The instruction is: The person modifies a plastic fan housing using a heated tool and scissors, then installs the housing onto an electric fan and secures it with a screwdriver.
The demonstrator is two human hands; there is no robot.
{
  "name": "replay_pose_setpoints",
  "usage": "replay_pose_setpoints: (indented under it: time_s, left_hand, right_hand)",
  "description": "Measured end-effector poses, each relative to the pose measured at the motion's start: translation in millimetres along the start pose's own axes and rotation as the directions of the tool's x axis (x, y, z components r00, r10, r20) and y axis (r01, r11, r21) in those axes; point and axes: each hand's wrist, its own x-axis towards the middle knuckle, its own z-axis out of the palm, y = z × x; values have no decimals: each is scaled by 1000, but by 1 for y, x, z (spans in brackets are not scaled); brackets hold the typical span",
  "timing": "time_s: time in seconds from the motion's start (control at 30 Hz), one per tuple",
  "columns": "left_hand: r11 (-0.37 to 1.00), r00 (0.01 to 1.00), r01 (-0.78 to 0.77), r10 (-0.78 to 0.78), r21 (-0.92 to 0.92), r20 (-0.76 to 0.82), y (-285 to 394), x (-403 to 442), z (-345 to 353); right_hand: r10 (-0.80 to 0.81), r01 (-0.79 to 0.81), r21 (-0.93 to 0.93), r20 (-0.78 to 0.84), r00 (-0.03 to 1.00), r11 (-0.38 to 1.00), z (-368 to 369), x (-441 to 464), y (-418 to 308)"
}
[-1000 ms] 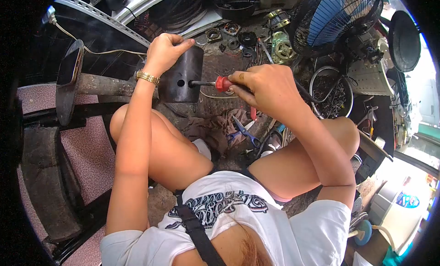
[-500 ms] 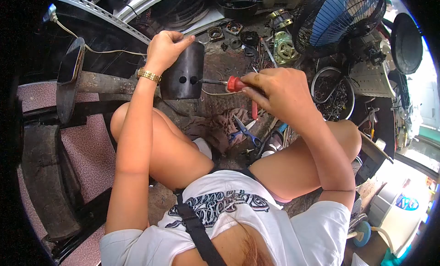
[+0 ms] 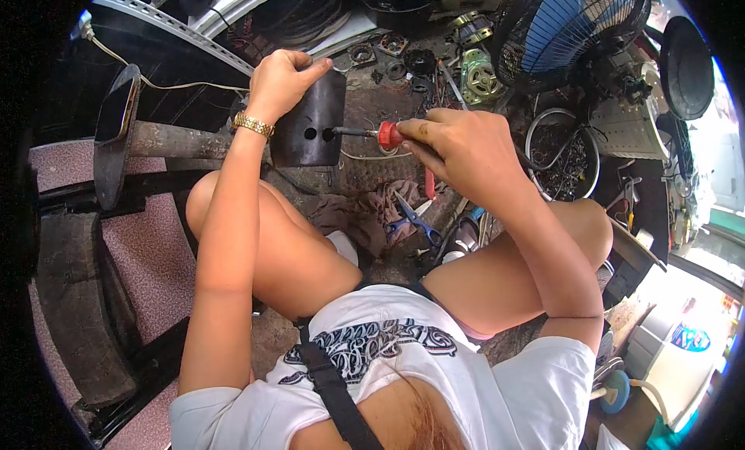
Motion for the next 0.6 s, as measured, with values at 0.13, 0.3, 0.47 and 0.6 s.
replay_pose_setpoints:
  time_s: [0.13, 0.3, 0.47, 0.6]
  left_hand:
    - [1000, 1000, -7, 7, 21, -18, 4, -2, -3]
    - [1000, 999, -1, 1, -4, -34, 0, -2, -2]
    - [999, 995, -39, 40, 16, -90, -2, -1, 1]
    - [999, 994, -36, 38, 18, -101, -3, -2, 2]
  right_hand:
    - [6, -6, -16, 23, 1000, 1000, 2, 0, -1]
    - [3, -3, -4, 30, 1000, 1000, 7, -3, -2]
    - [47, -47, -10, -6, 999, 999, 7, -2, -5]
    - [44, -44, -2, 9, 999, 999, 8, -5, -4]
